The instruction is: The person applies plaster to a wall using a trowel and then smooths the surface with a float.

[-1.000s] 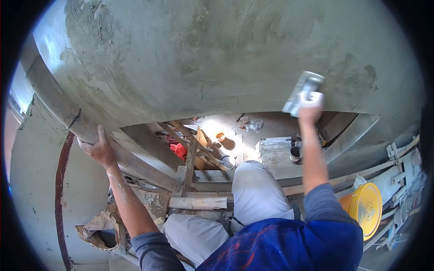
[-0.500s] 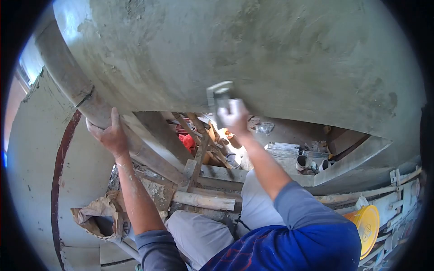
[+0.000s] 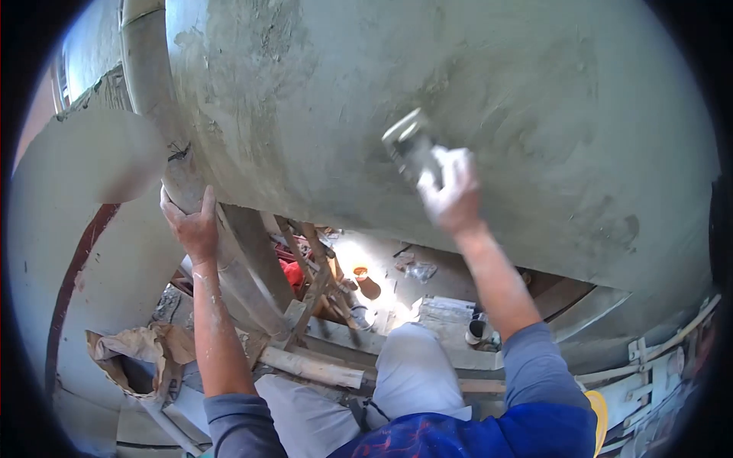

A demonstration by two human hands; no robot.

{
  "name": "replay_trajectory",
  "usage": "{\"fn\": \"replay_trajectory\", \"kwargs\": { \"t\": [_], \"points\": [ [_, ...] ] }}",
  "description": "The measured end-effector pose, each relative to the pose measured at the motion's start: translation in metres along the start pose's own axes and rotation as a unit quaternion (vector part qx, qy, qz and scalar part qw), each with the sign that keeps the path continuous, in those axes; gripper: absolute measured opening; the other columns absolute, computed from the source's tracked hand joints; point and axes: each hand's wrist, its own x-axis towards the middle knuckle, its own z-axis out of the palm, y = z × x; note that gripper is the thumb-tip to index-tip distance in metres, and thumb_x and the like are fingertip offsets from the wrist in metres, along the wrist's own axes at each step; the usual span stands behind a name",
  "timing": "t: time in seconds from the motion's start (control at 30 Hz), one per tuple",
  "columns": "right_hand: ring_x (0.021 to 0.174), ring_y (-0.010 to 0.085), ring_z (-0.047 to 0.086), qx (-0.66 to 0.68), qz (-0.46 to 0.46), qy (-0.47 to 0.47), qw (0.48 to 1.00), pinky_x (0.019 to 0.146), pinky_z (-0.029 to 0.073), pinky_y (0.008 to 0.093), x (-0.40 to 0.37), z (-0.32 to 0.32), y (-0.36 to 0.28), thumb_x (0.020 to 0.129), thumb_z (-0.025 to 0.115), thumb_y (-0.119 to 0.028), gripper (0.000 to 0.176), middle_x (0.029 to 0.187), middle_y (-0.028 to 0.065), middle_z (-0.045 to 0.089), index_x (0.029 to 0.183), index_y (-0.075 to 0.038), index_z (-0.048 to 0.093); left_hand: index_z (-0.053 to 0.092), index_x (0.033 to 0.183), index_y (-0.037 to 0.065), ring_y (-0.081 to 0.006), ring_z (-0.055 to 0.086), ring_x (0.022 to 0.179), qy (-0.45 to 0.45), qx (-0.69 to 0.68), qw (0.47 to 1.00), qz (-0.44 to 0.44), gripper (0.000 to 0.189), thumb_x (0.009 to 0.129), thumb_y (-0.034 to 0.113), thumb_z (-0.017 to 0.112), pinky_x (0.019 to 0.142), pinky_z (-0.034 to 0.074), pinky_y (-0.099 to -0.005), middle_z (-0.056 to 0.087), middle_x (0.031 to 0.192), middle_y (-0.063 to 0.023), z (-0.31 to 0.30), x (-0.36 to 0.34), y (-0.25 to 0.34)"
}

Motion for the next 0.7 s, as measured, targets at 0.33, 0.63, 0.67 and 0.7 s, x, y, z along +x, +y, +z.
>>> {"fn": "replay_trajectory", "kwargs": {
  "t": [0.33, 0.63, 0.67, 0.7],
  "points": [
    [0.074, 0.0233, 0.056, -0.205, -0.289, -0.115, 0.928, 0.059, 0.047, 0.0356, -0.004, 0.042, 0.032, 0.076, 0.058, -0.010, 0.009, 0.070, 0.0113, 0.051, 0.081, -0.002, 0.058, 0.041, 0.138, -0.004, -0.0375, 0.051, 0.122, -0.013, 0.002, 1.000, -0.014, 0.080, 0.076, 0.027, 0.081, 0.103, 0.040, -0.0435, 0.052, 0.130, -0.0229, -0.006, 0.004, 0.004],
    [0.085, 0.0330, 0.064, -0.334, -0.030, 0.158, 0.929, 0.074, 0.051, 0.0421, 0.212, -0.162, 0.171, 0.087, 0.069, -0.025, 0.030, 0.096, 0.0174, 0.064, 0.104, -0.001, 0.062, 0.042, 0.137, -0.004, -0.0377, 0.053, 0.120, -0.004, 0.003, 1.000, 0.015, 0.076, 0.077, 0.024, 0.080, 0.101, 0.042, -0.0433, 0.053, 0.127, -0.0221, -0.006, 0.003, 0.005],
    [0.085, 0.0324, 0.064, -0.314, -0.034, 0.163, 0.935, 0.074, 0.052, 0.0419, 0.222, -0.166, 0.183, 0.087, 0.069, -0.025, 0.031, 0.095, 0.0171, 0.064, 0.104, -0.001, 0.063, 0.042, 0.137, -0.004, -0.0377, 0.053, 0.120, 0.001, 0.003, 1.000, 0.015, 0.076, 0.077, 0.024, 0.080, 0.101, 0.042, -0.0433, 0.054, 0.127, -0.0221, -0.006, 0.003, 0.005],
    [0.084, 0.0319, 0.064, -0.292, -0.041, 0.169, 0.940, 0.074, 0.052, 0.0416, 0.231, -0.166, 0.181, 0.086, 0.070, -0.025, 0.031, 0.094, 0.0168, 0.064, 0.104, -0.001, 0.064, 0.042, 0.137, -0.004, -0.0377, 0.053, 0.119, -0.001, 0.003, 1.000, 0.014, 0.076, 0.076, 0.024, 0.080, 0.101, 0.042, -0.0433, 0.054, 0.127, -0.0220, -0.006, 0.003, 0.006]
  ]
}}
